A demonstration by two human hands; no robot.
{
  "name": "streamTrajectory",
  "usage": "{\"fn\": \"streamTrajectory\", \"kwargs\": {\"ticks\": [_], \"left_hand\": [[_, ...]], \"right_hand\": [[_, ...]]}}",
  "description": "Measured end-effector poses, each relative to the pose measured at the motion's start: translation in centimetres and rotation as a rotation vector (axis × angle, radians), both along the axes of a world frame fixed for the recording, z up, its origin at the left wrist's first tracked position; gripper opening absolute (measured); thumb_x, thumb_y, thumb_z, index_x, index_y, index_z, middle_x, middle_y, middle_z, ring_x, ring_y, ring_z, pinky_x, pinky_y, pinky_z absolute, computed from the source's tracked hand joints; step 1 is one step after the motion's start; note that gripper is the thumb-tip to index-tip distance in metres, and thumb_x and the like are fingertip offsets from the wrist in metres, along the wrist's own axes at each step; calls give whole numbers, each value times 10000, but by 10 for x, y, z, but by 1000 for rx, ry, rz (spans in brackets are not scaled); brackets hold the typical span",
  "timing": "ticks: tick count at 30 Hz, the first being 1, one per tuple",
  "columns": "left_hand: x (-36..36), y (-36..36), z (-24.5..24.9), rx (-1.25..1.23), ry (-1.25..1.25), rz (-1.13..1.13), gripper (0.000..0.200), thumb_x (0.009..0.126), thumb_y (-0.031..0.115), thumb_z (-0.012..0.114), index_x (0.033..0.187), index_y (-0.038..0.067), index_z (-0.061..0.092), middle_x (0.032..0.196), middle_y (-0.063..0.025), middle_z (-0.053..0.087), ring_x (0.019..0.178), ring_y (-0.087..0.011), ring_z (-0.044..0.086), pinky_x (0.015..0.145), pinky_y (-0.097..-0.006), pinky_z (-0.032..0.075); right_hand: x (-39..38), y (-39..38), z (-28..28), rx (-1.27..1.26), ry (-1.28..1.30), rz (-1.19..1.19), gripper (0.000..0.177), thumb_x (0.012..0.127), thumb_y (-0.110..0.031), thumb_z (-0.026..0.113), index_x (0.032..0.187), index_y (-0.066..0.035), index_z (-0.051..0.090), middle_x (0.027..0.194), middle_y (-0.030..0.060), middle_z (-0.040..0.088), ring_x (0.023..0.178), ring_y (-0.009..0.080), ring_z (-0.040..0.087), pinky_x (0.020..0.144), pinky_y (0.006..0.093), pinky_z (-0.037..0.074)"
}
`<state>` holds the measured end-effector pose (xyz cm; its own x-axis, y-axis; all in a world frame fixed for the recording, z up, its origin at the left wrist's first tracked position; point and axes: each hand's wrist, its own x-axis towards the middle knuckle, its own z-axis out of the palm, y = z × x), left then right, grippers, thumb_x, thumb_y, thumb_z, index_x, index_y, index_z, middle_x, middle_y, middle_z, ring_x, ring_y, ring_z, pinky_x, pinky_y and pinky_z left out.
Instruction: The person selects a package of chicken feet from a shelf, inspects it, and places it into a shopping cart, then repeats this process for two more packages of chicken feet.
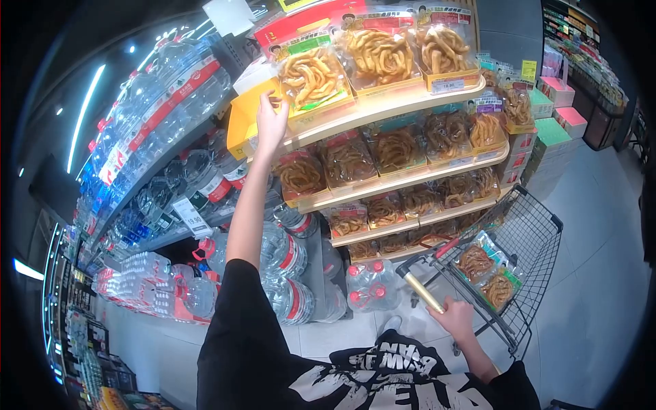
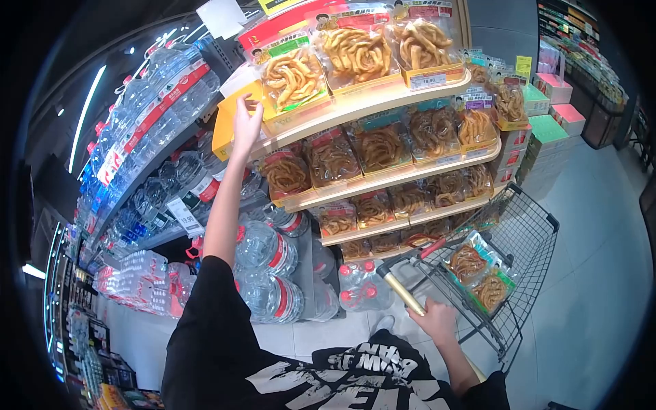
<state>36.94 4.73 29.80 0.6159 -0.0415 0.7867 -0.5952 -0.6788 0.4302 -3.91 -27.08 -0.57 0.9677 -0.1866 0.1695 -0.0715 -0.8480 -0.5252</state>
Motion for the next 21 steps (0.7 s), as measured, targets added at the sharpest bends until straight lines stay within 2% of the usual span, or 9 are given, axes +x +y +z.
{"fn": "streamTrajectory", "kwargs": {"ticks": [2, 3, 7, 10, 12, 14, 18, 20, 21], "left_hand": [[33, -4, 7, 58, -62, 21, 501, 805, 209, 592, 1214, -11, 405, 1027, -239, 576, 969, -332, 558, 849, -410, 431], [48, -6, 11, 41, -12, 31, 633, 793, 241, 612, 1295, 14, 301, 1127, -266, 537, 1063, -372, 520, 918, -427, 397], [105, -8, 22, -225, 245, -28, 801, 779, 259, 648, 1355, 67, 125, 1192, -299, 486, 1141, -364, 479, 972, -428, 362], [139, -7, 19, -390, 352, -105, 796, 783, 256, 649, 1357, 71, 129, 1192, -297, 486, 1166, -345, 455, 984, -412, 349], [160, -5, 12, -395, 354, -139, 853, 763, 303, 668, 1363, 76, 106, 1212, -260, 490, 1199, -336, 408, 1007, -449, 296], [177, -4, 4, -244, 351, 59, 954, 709, 375, 703, 1367, 76, 80, 1215, -226, 498, 1201, -355, 373, 1013, -488, 246], [218, 3, -8, -192, 244, 91, 1023, 653, 442, 726, 1371, 98, 83, 1196, -184, 526, 1196, -370, 345, 1021, -498, 196], [175, -13, 10, -288, 368, 176, 993, 643, 438, 732, 1372, 139, 127, 1251, -145, 501, 1197, -368, 339, 1029, -478, 196], [176, -12, 10, -398, 423, 96, 970, 644, 419, 732, 1371, 160, 144, 1357, -125, 358, 1219, -349, 318, 1029, -494, 183]], "right_hand": [[10, -3, 4, -17, 25, -19, 478, 625, -509, 722, 558, -75, 532, 462, 79, 521, 442, 285, 562, 435, 392, 426], [11, -2, 2, -29, 38, -22, 481, 625, -512, 721, 554, -78, 527, 459, 78, 518, 441, 284, 559, 433, 393, 420], [21, -5, 4, -51, 116, -44, 482, 604, -516, 737, 563, -88, 520, 461, 80, 514, 456, 272, 559, 454, 365, 434], [23, -6, -2, -12, 86, -35, 494, 607, -526, 733, 557, -90, 508, 452, 71, 501, 445, 270, 549, 451, 364, 431], [24, -5, -3, 6, 77, -33, 496, 603, -518, 742, 552, -91, 494, 445, 68, 487, 438, 270, 540, 445, 364, 424], [25, -8, -7, 32, 1, -8, 509, 611, -504, 744, 521, -92, 460, 443, 55, 480, 397, 256, 511, 395, 361, 383], [24, -5, -6, 39, -36, -19, 503, 606, -482, 758, 519, -91, 453, 441, 54, 475, 391, 254, 502, 394, 358, 383], [25, -6, -5, 34, -24, -16, 506, 603, -482, 761, 518, -91, 451, 445, 52, 476, 393, 252, 502, 398, 358, 388], [25, -6, -4, 32, -17, -13, 506, 604, -482, 761, 517, -91, 452, 453, 54, 486, 401, 249, 511, 403, 357, 395]]}}
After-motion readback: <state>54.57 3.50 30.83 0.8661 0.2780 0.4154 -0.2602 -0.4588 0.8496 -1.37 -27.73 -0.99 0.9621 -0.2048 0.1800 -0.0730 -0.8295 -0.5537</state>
